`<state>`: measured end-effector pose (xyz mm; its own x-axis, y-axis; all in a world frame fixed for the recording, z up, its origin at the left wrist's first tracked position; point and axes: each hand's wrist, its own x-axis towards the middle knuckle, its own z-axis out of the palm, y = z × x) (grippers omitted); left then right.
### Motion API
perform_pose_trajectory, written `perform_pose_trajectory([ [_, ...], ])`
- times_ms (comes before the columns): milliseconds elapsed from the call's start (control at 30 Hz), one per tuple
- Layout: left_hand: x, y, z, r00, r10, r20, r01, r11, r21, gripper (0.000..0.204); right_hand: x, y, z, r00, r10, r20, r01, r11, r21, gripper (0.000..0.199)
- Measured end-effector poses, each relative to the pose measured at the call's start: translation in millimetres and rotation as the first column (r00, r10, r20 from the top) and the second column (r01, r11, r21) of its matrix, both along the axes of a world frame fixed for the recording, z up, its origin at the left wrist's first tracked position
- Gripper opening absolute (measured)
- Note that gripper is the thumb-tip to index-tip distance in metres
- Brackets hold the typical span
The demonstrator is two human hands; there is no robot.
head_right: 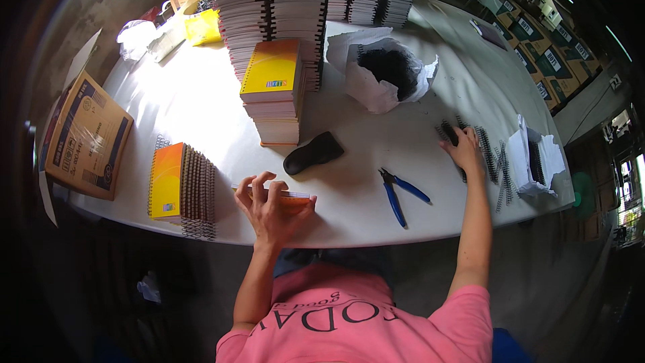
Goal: The person binds a notebook by hand, threading a spiral wire into the punched holes of the paper and covers, then trims the excess wire with a pair of pliers.
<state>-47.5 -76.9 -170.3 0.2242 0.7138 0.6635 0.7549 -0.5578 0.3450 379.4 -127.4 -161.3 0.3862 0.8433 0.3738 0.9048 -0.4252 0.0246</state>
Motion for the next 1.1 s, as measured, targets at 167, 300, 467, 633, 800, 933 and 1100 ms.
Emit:
perform_pose_trajectory([
  [167, -0.9, 1.6, 3.9, 1.000, -0.004, 0.004, 0.004, 1.000, -0.001, 0.050, 36.7, -1.7, -4.0, 0.997, -0.075, -0.028, 0.076, 0.996, 0.040, 0.019],
  [300, -2.4, 0.4, 6.3, 1.000, 0.019, -0.015, -0.019, 1.000, 0.015, 0.049, 7.9, 9.1, 37.7, 0.975, -0.214, -0.060, 0.215, 0.977, -0.001, 0.025],
  [467, 0.0, 0.4, 6.5, 1.000, 0.011, 0.017, -0.012, 1.000, 0.015, 0.047, -35.3, 11.8, 66.7, 0.967, 0.196, -0.164, -0.156, 0.962, 0.225, 0.031],
  [633, -6.4, -0.2, -1.4, 0.999, 0.031, 0.023, -0.032, 0.999, 0.023, 0.046, -207.0, 5.6, 83.9, 0.372, 0.537, -0.757, -0.578, 0.772, 0.264, 0.026],
  [800, -4.6, -4.2, -1.6, 0.999, 0.019, 0.045, -0.020, 1.000, 0.006, 0.044, -251.6, 1.9, 49.4, 0.424, 0.611, -0.669, -0.566, 0.755, 0.332, 0.027],
  [933, -1.6, -3.0, -4.8, 0.997, 0.048, 0.065, -0.050, 0.999, 0.021, 0.043, -254.0, 2.4, 40.0, 0.383, 0.647, -0.659, -0.629, 0.705, 0.327, 0.027],
  [1100, -3.0, -4.1, 0.8, 0.998, 0.060, 0.034, -0.059, 0.998, -0.028, 0.044, -249.5, 3.2, 43.3, 0.227, 0.574, -0.787, -0.674, 0.675, 0.298, 0.022],
])
